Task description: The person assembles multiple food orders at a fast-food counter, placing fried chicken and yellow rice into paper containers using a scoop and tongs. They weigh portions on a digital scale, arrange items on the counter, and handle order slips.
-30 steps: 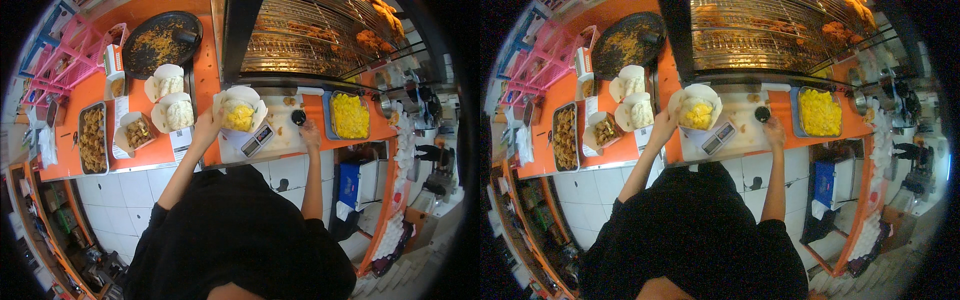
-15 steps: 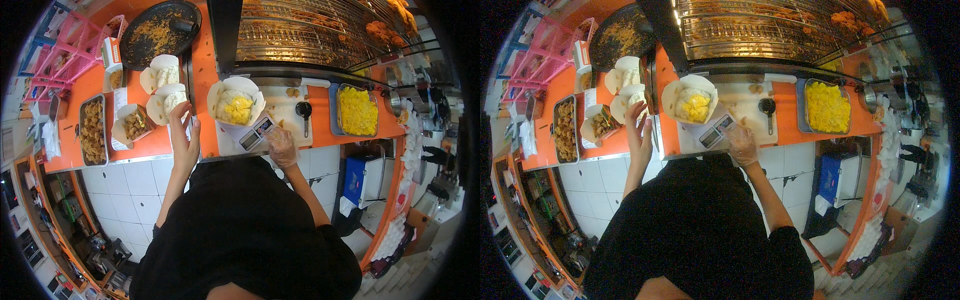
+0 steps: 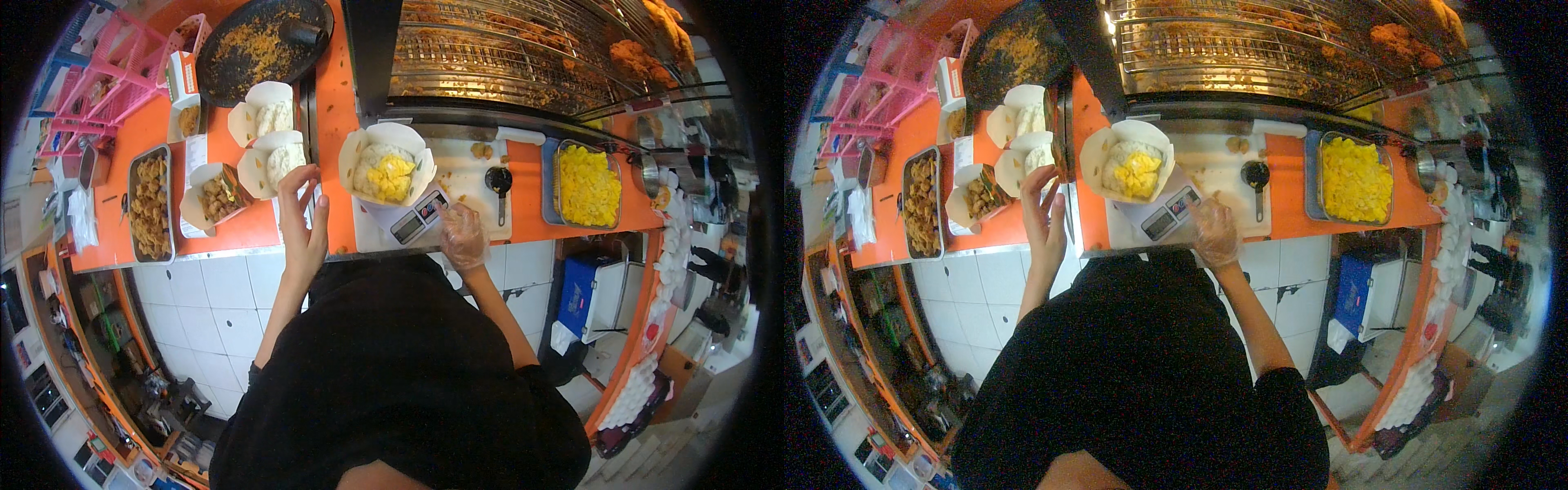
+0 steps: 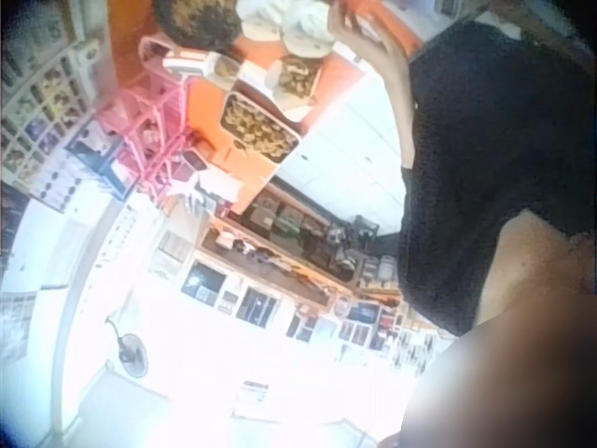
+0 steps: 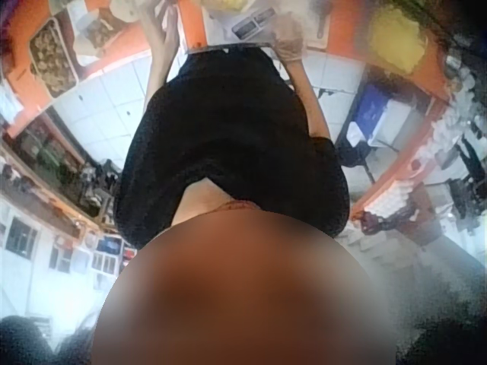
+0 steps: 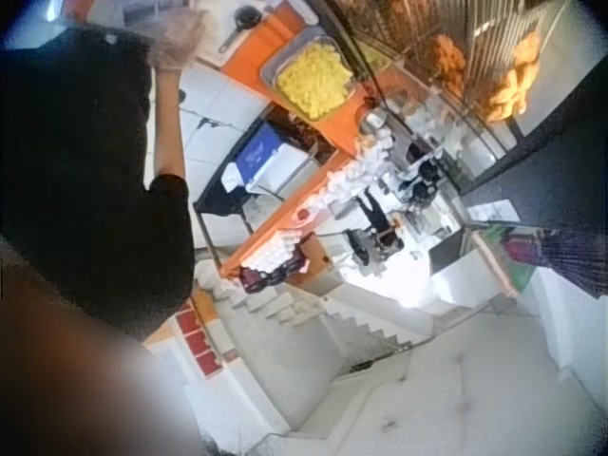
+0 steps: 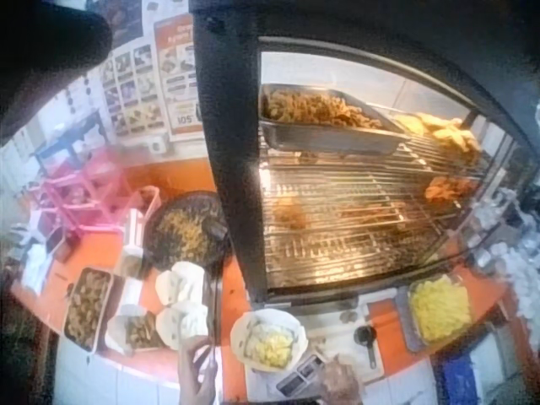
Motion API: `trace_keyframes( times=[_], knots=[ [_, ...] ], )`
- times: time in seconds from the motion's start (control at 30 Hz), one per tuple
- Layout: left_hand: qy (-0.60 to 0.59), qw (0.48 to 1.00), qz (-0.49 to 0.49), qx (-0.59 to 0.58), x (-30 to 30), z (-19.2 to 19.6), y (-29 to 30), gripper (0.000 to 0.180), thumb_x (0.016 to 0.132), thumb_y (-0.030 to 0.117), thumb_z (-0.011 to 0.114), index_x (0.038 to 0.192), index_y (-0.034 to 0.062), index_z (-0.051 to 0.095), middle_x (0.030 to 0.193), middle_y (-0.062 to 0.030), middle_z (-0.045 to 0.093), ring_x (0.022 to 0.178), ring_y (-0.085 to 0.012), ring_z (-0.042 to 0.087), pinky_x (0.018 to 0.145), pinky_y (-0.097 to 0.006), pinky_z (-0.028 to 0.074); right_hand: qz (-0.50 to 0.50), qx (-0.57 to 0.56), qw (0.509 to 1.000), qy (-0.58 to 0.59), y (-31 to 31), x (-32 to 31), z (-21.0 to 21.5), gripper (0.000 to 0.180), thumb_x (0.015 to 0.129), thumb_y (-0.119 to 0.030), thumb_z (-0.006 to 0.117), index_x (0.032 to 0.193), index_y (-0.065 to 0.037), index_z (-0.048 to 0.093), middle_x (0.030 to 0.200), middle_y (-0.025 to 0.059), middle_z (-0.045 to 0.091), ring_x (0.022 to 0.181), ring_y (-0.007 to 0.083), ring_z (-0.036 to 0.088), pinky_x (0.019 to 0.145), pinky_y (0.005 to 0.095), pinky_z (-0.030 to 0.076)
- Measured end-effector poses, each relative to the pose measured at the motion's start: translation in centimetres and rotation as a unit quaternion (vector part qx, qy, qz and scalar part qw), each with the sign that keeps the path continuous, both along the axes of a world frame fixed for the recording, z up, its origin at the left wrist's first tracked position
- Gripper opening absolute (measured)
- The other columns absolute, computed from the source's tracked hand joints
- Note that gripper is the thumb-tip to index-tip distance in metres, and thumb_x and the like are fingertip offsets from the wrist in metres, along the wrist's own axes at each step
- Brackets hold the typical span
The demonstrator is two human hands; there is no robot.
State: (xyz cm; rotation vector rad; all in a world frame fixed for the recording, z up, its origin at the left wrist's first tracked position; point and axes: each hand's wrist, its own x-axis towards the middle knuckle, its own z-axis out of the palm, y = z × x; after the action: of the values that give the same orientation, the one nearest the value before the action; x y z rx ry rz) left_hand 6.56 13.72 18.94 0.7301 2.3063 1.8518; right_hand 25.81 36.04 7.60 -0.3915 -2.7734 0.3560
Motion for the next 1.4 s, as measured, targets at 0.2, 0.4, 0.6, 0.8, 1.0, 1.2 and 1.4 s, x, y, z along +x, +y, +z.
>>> trace_keyframes(
  times=[0.2, 0.4, 0.6, 0.8, 1.0, 1.2, 1.4],
  knots=[
    [0.025, 0.999, -0.007, 0.023, 0.5, -0.4, 0.8, 0.033, 0.094, 0.005, 0.053, 0.126, 0.0004, 0.046, 0.128, -0.0153, 0.047, 0.121, -0.0260, 0.051, 0.102, -0.041, 0.046, 0.041, 0.018, 0.999, 0.025, 1.3, -0.5, -0.1, 0.045, 0.078, -0.010, 0.060, 0.122, -0.018, 0.066, 0.110, 0.0148, 0.058, 0.099, 0.0340, 0.056, 0.083, 0.0437, 0.048],
    [0.074, 0.995, -0.026, 0.056, 1.1, 0.1, 2.5, 0.028, 0.094, 0.003, 0.052, 0.122, -0.0003, 0.047, 0.122, -0.0171, 0.049, 0.112, -0.0269, 0.055, 0.097, -0.040, 0.049, 0.065, 0.017, 0.997, 0.023, 3.5, -0.1, 0.5, 0.043, 0.081, -0.016, 0.058, 0.123, -0.021, 0.065, 0.115, 0.0133, 0.059, 0.100, 0.0338, 0.056, 0.081, 0.0429, 0.049],
    [0.071, 0.994, -0.020, 0.077, 2.1, -0.1, 4.1, 0.025, 0.094, 0.003, 0.051, 0.119, -0.0017, 0.048, 0.119, -0.0169, 0.050, 0.108, -0.0253, 0.056, 0.094, -0.038, 0.049, 0.077, 0.041, 0.995, -0.053, 3.2, -0.5, -0.1, 0.054, 0.078, -0.014, 0.060, 0.130, -0.024, 0.060, 0.115, 0.0120, 0.058, 0.103, 0.0307, 0.055, 0.081, 0.0436, 0.049],
    [0.070, 0.990, -0.059, 0.105, 3.6, -0.6, 4.3, 0.017, 0.093, 0.005, 0.053, 0.109, -0.0020, 0.054, 0.107, -0.0157, 0.057, 0.099, -0.0248, 0.057, 0.089, -0.035, 0.048, 0.090, -0.010, 0.990, -0.113, 3.6, -0.3, -0.2, 0.057, 0.076, -0.016, 0.062, 0.132, -0.024, 0.059, 0.121, 0.0108, 0.056, 0.107, 0.0307, 0.053, 0.087, 0.0458, 0.047],
    [-0.159, 0.926, -0.331, -0.089, 7.5, -2.6, 0.7, 0.014, 0.096, 0.013, 0.056, 0.099, 0.0002, 0.062, 0.099, -0.0114, 0.063, 0.096, -0.0247, 0.060, 0.088, -0.035, 0.045, -0.071, 0.072, 0.995, 0.015, 9.4, 0.3, 0.9, 0.059, 0.078, -0.017, 0.067, 0.135, -0.023, 0.055, 0.136, 0.0145, 0.047, 0.119, 0.0368, 0.050, 0.096, 0.0490, 0.044],
    [-0.322, 0.887, -0.316, -0.096, 10.2, -10.4, -4.4, 0.031, 0.103, 0.023, 0.045, 0.122, 0.0035, 0.059, 0.124, -0.0128, 0.055, 0.124, -0.0244, 0.049, 0.109, -0.031, 0.032, -0.178, 0.005, 0.980, -0.086, 14.7, 1.5, 0.5, 0.059, 0.083, -0.014, 0.065, 0.140, -0.021, 0.050, 0.139, 0.0240, 0.042, 0.123, 0.0414, 0.047, 0.102, 0.0487, 0.042],
    [-0.239, 0.822, -0.355, -0.376, 12.9, -21.3, -12.8, 0.047, 0.102, 0.038, 0.042, 0.139, 0.0099, 0.046, 0.142, -0.0150, 0.047, 0.131, -0.0317, 0.045, 0.110, -0.035, 0.035, -0.165, 0.104, 0.979, -0.053, 16.4, -0.8, 0.0, 0.057, 0.088, -0.035, 0.062, 0.138, -0.012, 0.050, 0.140, 0.0236, 0.043, 0.127, 0.0401, 0.045, 0.104, 0.0501, 0.040]
  ],
)
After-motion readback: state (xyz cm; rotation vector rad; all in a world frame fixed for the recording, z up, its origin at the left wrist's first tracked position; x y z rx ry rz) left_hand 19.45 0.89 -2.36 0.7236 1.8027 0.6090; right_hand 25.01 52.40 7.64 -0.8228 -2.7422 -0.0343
